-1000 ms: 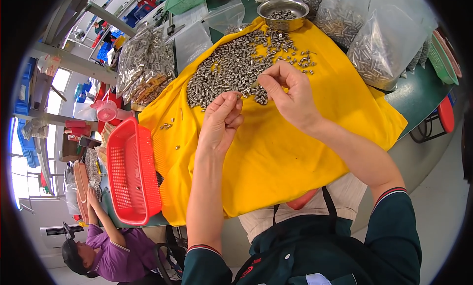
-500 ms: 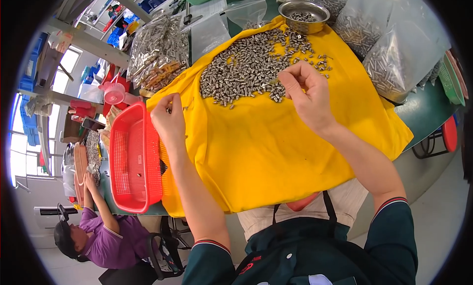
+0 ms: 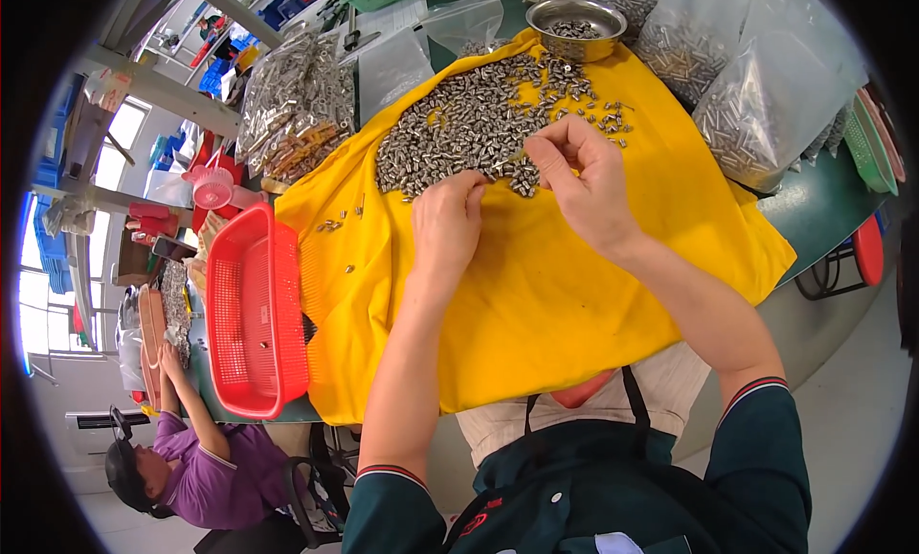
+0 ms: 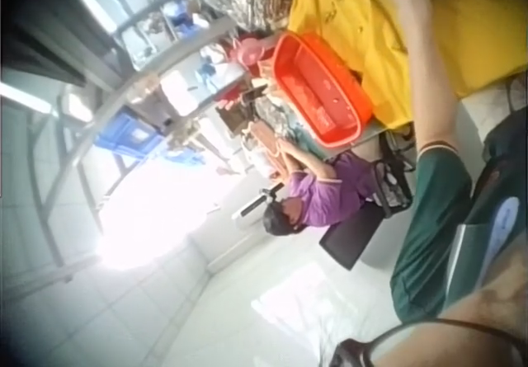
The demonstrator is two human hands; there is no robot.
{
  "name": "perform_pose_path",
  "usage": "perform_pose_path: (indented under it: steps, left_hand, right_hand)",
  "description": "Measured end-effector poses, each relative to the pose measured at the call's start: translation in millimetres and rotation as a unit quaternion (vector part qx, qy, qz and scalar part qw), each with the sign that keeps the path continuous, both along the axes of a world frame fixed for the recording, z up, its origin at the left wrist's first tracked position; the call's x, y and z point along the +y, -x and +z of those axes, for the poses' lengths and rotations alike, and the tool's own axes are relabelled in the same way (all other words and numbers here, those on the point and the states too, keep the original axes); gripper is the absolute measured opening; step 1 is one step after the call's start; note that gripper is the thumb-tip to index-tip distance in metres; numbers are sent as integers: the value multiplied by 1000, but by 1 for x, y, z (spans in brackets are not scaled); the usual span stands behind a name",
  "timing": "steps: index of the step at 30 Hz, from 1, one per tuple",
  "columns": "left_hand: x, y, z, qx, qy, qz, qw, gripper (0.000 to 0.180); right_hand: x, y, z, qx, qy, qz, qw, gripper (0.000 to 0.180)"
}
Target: Manually sorting small metal hardware components on a workbench into different trays.
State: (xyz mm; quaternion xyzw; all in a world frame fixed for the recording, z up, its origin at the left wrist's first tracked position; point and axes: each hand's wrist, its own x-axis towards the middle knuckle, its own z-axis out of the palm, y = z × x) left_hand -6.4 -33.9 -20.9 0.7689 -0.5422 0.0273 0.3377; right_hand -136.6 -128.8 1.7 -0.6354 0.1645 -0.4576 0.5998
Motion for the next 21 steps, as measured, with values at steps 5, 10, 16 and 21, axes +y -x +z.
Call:
perform_pose_path:
  steps: [5,10,16,21]
  left_hand:
    - [-1,4,8,-17,-11,11,1000,7]
    - [11,2,26,745,78,-95,656,7]
    - [12,0,25,800,86,-110,583,9]
    - [14,-2,24,787,82,-143,594,10]
  right_hand:
    - [-1,1,2,-3,-2,0,1000,11]
    - [1,3,1,-13,-5,9,1000,11]
    - [3,1,-1,-2,83,8,997,10]
    - [4,0,-1,-5,87,3,996,10]
